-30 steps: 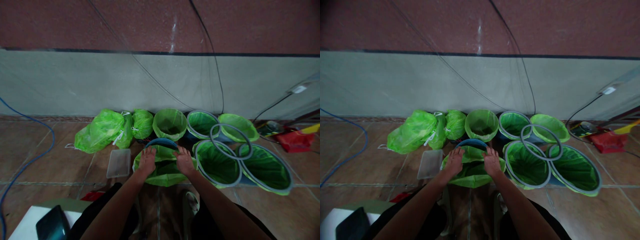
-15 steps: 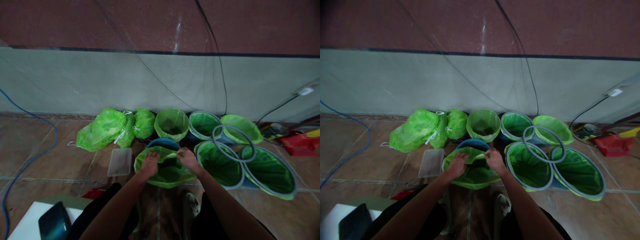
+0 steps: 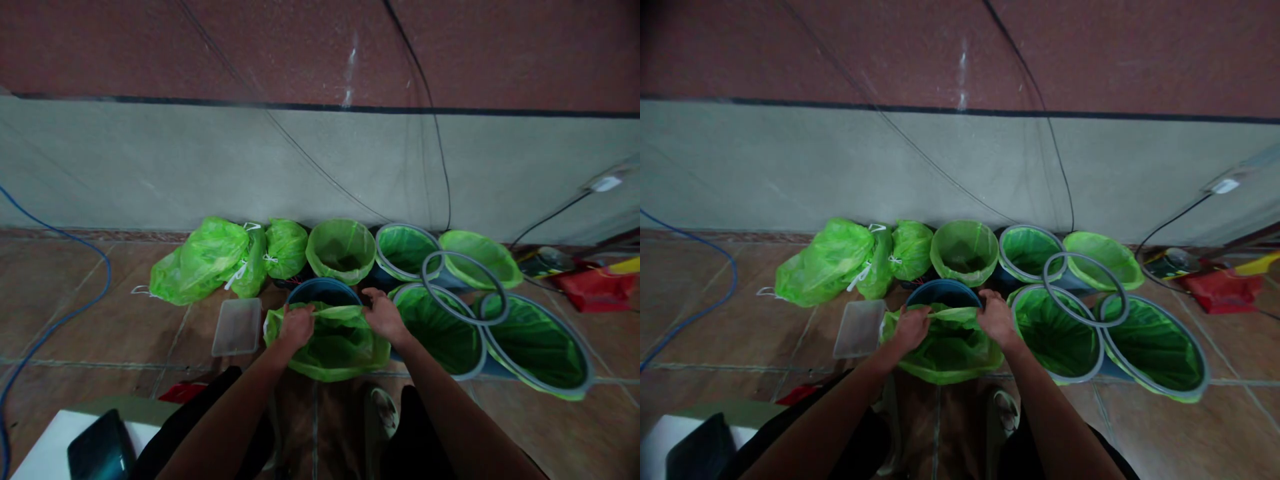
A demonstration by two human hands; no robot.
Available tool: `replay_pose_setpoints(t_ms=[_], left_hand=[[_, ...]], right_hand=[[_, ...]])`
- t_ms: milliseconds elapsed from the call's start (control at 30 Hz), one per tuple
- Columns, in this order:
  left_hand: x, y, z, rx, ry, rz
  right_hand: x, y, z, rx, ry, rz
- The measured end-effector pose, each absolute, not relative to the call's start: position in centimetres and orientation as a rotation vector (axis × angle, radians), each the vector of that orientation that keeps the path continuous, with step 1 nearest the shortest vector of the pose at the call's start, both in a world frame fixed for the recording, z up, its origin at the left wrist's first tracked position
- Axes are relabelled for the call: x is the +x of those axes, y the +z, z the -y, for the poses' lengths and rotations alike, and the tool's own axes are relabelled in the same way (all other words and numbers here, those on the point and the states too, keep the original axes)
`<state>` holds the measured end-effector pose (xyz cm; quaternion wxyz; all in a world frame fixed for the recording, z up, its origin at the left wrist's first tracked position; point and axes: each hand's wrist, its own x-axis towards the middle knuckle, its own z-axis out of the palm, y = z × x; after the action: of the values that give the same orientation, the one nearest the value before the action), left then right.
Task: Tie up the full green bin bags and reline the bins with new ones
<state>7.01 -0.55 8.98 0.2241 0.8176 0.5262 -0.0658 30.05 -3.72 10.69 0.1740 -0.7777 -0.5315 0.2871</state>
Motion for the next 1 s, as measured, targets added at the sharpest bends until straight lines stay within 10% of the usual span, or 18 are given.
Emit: replay_pose_setpoints(t_ms=[400,1000], left_hand=[[7.5,10.3,0.9,2.293,-0.012,-1.343],[4.9,8.0,-7.7,1.740,0.230,-1.166]], right_hand=[[27.1,11.4,4.2,-1.909,0.678,2.165],[31.0,7.5,3.0,-1.744,1.367,0.930]])
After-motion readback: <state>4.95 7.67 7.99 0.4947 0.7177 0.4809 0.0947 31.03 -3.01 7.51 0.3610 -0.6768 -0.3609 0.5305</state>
